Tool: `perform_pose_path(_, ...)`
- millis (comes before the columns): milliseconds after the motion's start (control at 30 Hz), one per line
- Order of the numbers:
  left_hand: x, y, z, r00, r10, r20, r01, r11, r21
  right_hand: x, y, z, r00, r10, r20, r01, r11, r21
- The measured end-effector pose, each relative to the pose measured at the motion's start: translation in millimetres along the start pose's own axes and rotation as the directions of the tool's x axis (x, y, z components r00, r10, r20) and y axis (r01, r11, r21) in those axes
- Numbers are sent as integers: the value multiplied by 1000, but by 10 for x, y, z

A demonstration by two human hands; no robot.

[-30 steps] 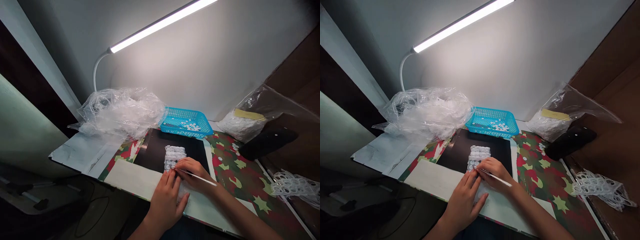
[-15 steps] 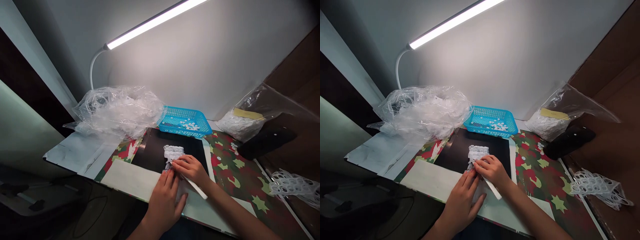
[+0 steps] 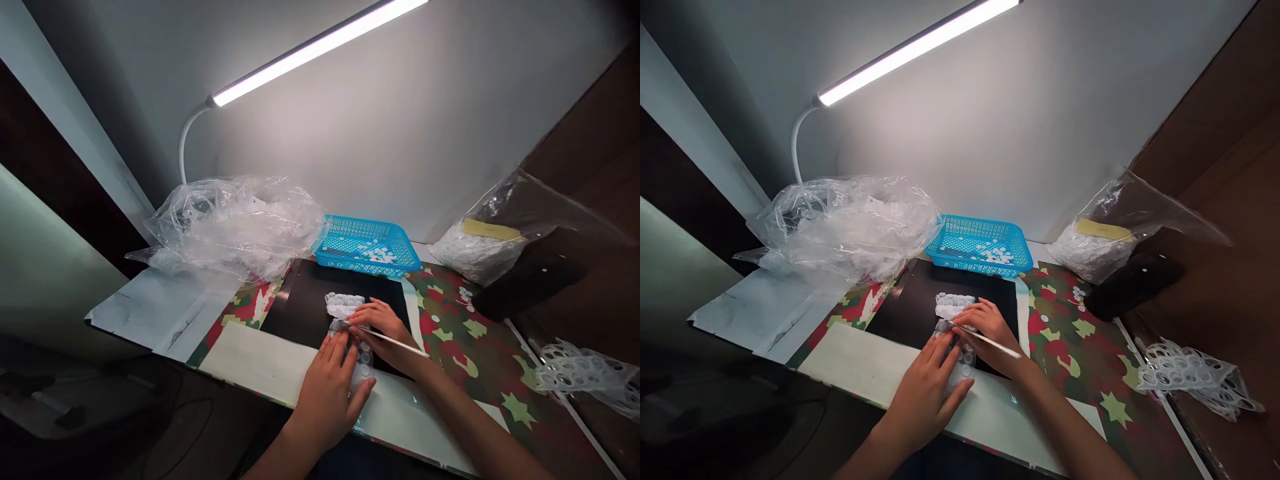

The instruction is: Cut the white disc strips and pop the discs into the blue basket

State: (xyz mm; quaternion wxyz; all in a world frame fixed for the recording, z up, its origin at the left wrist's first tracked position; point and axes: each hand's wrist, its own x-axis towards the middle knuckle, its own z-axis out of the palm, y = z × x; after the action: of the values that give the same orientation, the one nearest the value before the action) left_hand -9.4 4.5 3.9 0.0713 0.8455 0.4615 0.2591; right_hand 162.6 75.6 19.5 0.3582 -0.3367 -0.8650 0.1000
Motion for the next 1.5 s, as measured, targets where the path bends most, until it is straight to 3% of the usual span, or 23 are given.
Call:
perform_pose_path(133,-47,-2,-20,999,28,19,-28,999,19,-45,-70,-113,998,69,11,-70,987,143)
perform_pose_path(300,-114,0,-45,999,-23,-43,25,999,49,-102,-108,-45,991,130,-36,-122,975,185)
perform_pose_path(533,-128,-5,-30,996,-20,-85,23,999,34,-128,-61,82,1000,3,-19,-1,992,129)
perform_pose_path(767,-117,-5,-48,998,-25,-61,26,1000,17,-135,-6,104,992,-128,-19,128,992,-2)
perform_pose_path(933,-118,4,-42,998,-35,-52,36,999,33,-130,-46,104,961,-275,-24,263,940,-216)
perform_pose_path(1167,-119,-9,-19,998,-8,-61,12,998,69,-101,-43,168,973,-227,-35,193,893,-407)
perform_pose_path(1267,-116,-12,-26,998,-19,-57,23,998,65,-113,-22,154,979,-192,-64,163,936,-312)
perform_pose_path(1367,-114,-7,-44,999,-23,-41,25,998,54,-155,-53,90,994,-78,-76,75,996,-50)
perform_pose_path(1500,-113,6,-64,999,-29,-26,30,999,39,-240,-129,3,996,76,-45,-65,977,205)
